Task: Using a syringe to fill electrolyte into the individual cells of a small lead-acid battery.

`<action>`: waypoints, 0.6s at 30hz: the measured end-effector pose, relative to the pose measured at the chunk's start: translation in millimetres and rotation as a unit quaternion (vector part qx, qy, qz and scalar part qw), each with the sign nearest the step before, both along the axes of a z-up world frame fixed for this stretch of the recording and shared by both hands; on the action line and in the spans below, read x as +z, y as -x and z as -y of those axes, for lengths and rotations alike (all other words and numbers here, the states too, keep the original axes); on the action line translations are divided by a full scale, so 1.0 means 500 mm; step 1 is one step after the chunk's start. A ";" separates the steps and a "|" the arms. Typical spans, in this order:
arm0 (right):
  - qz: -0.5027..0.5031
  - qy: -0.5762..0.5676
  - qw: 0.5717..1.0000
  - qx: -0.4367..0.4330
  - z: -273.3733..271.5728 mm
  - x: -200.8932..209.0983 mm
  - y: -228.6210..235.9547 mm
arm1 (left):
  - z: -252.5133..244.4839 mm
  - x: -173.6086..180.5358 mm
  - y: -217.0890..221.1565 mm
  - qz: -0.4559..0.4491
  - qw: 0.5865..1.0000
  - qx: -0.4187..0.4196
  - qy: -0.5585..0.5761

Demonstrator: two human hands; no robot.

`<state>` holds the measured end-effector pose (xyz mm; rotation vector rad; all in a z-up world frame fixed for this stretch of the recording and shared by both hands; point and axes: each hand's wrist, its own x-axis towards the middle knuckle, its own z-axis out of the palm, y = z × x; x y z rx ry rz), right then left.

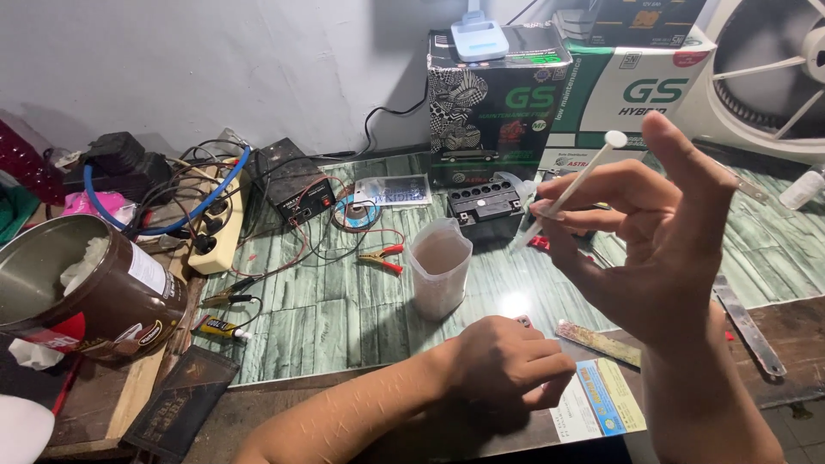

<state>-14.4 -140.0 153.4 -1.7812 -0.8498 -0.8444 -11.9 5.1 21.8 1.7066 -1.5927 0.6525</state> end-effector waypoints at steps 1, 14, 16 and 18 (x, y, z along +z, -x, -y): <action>0.000 0.000 1.000 0.002 -0.004 0.001 -0.006 | 0.001 -0.002 0.002 0.000 1.000 0.002 0.000; -0.057 -0.032 0.997 0.029 0.087 -0.018 -0.131 | 0.012 -0.052 -0.005 -0.001 0.998 0.056 0.003; -0.091 -0.065 0.994 0.001 0.112 -0.029 -0.136 | 0.014 -0.048 -0.002 -0.003 0.999 0.051 0.015; -0.044 -0.033 0.998 0.001 0.122 -0.021 -0.139 | 0.010 -0.030 0.003 -0.011 0.998 0.061 0.020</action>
